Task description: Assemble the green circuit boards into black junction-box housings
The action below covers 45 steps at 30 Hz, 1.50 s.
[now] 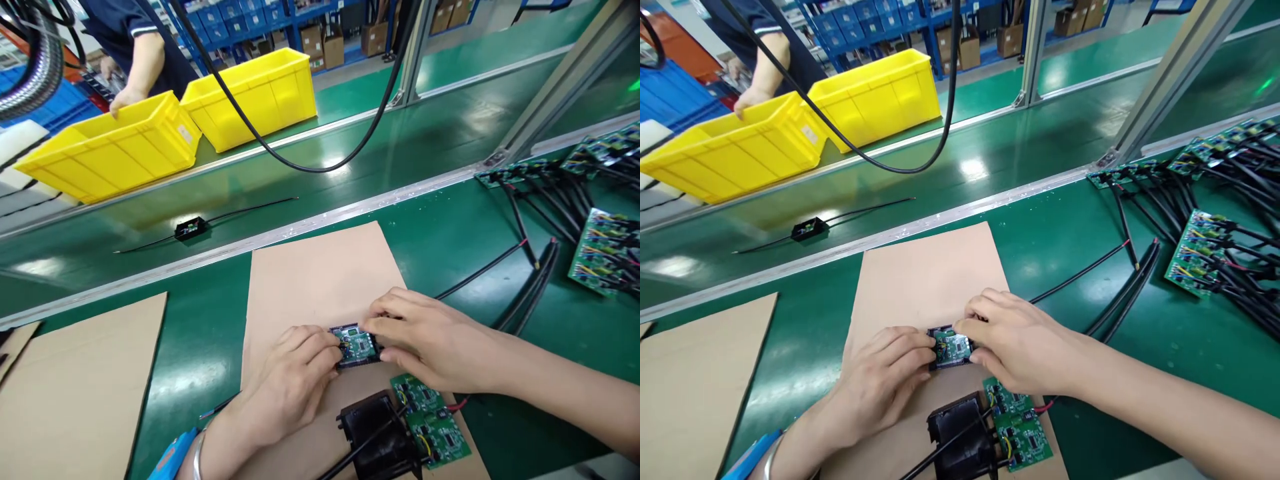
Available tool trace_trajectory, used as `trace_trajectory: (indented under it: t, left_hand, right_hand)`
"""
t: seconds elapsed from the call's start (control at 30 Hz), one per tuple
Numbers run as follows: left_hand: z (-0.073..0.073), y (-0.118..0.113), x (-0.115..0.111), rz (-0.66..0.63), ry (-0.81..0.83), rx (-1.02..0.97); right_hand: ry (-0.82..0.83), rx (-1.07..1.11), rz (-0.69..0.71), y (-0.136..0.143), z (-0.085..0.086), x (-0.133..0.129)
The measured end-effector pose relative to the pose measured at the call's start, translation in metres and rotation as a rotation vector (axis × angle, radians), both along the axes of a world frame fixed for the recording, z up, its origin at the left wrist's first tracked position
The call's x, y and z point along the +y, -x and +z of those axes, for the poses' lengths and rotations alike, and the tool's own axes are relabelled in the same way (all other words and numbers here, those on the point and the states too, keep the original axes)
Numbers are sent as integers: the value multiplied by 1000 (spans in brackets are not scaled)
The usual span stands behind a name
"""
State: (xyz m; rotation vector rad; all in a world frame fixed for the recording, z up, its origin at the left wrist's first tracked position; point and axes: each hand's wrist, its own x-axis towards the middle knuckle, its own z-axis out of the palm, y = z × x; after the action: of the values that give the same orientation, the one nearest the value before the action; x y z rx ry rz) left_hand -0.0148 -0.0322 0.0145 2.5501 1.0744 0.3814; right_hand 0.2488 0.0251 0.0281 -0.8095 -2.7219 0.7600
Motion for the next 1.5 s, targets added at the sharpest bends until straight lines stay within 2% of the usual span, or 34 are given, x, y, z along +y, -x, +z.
trace_trajectory:
  t: [0.17, 0.33, 0.5, 0.73, 0.83, 0.97, 1.07, 1.13, 1.23, 1.33, 1.5]
  left_hand:
    - [1, -1, 19, -139, -116, 178]
    - [-6, 11, 30, -204, -191, 90]
    - [-20, 24, 29, -182, -256, -10]
    - [-11, 17, 32, -173, -211, 132]
    - [-8, 14, 30, -144, -139, 152]
    - [1, 10, 26, -67, 18, 101]
    - [5, 2, 21, -62, 103, 66]
    - [2, -2, 19, -117, 59, 83]
    - [-11, -5, 18, -174, -83, 161]
    - [-19, -4, 19, -173, -187, 189]
    - [-16, -3, 22, -179, -199, 154]
  right_hand:
    - [-112, -135, 38, 23, -11, 5]
    - [-196, -149, 38, 36, -12, 13]
    - [-128, -114, 58, 40, -13, 22]
    - [-103, -70, 36, 49, -23, 20]
    - [-41, -75, 12, 46, -22, 18]
    - [169, -5, 20, 25, -15, 22]
    - [227, -2, -79, 8, -8, 27]
    - [232, -77, -157, 1, -5, 29]
    - [226, -179, -187, -3, -2, 33]
    - [198, -174, -151, -3, -3, 36]
    - [145, -47, -42, 7, -11, 32]
